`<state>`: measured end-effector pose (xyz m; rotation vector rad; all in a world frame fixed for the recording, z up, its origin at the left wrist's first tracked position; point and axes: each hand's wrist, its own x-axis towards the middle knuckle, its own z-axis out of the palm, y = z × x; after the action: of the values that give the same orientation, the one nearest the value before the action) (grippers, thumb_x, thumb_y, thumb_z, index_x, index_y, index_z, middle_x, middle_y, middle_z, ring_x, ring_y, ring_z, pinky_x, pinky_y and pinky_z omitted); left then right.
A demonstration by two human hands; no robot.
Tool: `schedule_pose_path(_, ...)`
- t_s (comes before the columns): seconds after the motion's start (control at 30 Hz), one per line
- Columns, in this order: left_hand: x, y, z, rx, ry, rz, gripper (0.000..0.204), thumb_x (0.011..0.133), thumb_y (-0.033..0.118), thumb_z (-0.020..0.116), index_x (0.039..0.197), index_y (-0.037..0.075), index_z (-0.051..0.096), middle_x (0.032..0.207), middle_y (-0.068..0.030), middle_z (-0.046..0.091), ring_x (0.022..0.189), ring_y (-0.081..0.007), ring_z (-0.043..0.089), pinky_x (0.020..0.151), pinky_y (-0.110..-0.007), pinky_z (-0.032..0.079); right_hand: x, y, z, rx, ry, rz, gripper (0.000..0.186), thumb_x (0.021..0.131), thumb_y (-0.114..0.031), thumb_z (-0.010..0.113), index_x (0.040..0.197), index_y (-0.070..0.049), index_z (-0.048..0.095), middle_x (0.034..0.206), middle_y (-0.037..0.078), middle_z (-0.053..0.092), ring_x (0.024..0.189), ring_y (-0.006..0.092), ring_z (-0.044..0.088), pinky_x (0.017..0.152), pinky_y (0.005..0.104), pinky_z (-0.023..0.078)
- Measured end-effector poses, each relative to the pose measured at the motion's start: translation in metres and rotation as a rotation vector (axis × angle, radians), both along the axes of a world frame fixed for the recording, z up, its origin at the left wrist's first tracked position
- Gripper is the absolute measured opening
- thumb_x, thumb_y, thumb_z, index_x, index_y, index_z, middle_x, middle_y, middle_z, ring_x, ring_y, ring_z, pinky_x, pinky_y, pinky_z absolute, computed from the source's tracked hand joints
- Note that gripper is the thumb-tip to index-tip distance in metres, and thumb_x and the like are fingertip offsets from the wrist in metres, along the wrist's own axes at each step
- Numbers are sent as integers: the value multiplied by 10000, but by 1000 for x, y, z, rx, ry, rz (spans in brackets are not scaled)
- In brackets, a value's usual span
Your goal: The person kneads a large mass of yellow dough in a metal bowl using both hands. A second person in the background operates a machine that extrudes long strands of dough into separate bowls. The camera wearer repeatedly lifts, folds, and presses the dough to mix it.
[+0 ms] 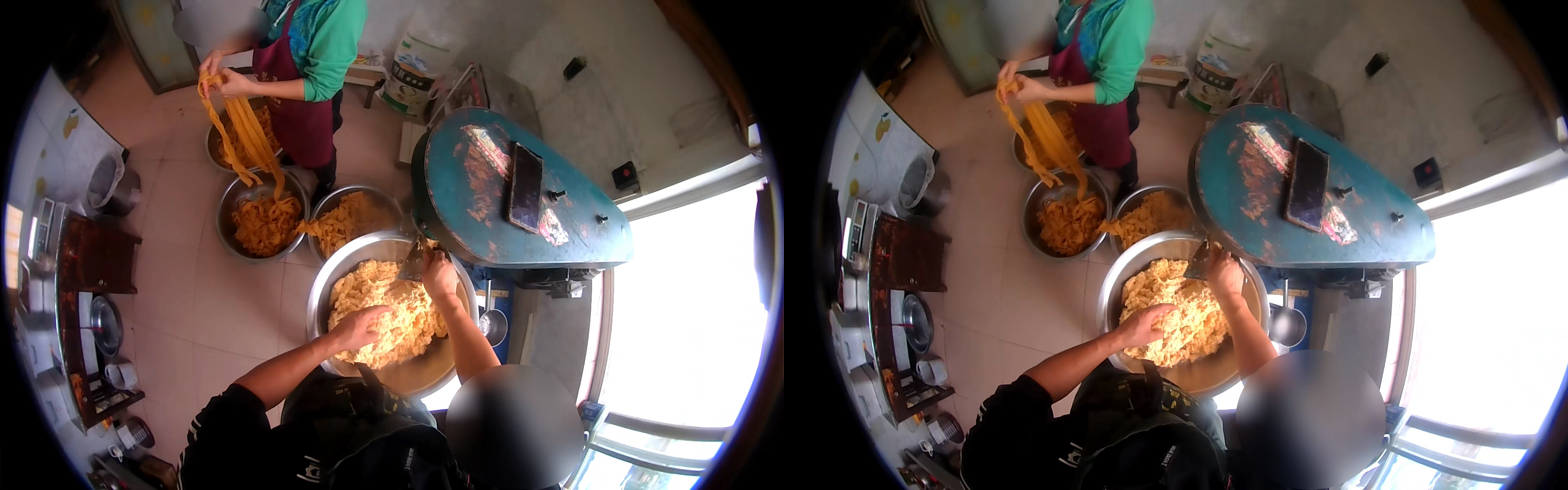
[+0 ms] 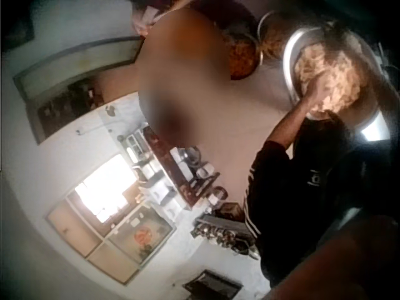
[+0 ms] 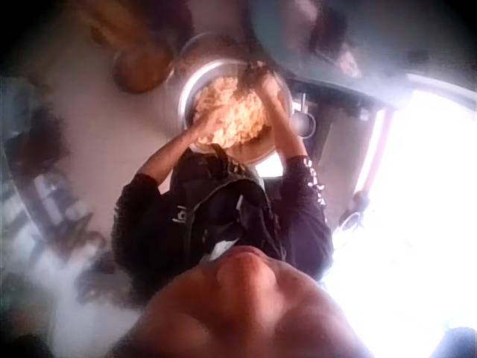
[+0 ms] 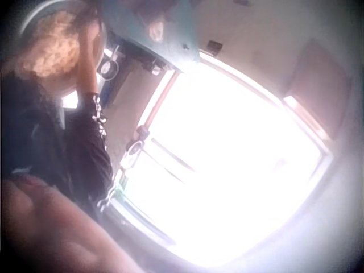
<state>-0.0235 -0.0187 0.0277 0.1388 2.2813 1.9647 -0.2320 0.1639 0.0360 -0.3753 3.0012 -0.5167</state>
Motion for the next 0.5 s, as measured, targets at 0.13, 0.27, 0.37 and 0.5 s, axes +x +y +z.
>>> schedule_pose_path(0.13, 7, -16, -16, -75, -87, -31, 483, 795, 28, 652, 1277, 23, 622, 1273, -172, 653, 1132, -291, 659, 928, -355, 535, 26, 11, 27, -51, -78, -16, 346, 1012, -301, 561, 1195, -11, 601, 864, 327, 687, 792, 503, 682, 688, 582, 555)
schedule_pose_path(0.27, 11, -16, -9, -36, -240, -97, 410, 798, 73, 695, 1202, 25, 644, 1204, -158, 669, 1084, -278, 668, 900, -363, 535, 18, 15, 24, -1, -11, 52, 372, 1014, -301, 556, 1215, 0, 640, 935, 325, 691, 859, 495, 683, 747, 553, 564)
schedule_pose_path(0.37, 4, -6, 3, -78, -196, -114, 350, 793, 139, 768, 1113, 32, 677, 1115, -152, 690, 1033, -274, 679, 873, -378, 536, -3, 16, 7, 27, -44, -25, 381, 1022, -318, 544, 1168, 9, 675, 953, 333, 687, 873, 496, 683, 748, 553, 562)
schedule_pose_path(0.5, 5, -13, 10, -183, -188, -88, 302, 763, 220, 848, 974, 51, 713, 1017, -142, 707, 986, -272, 686, 839, -393, 533, 31, 20, 9, -72, 14, 26, 442, 1033, -427, 501, 1005, -11, 649, 841, 315, 697, 805, 499, 688, 728, 562, 561)
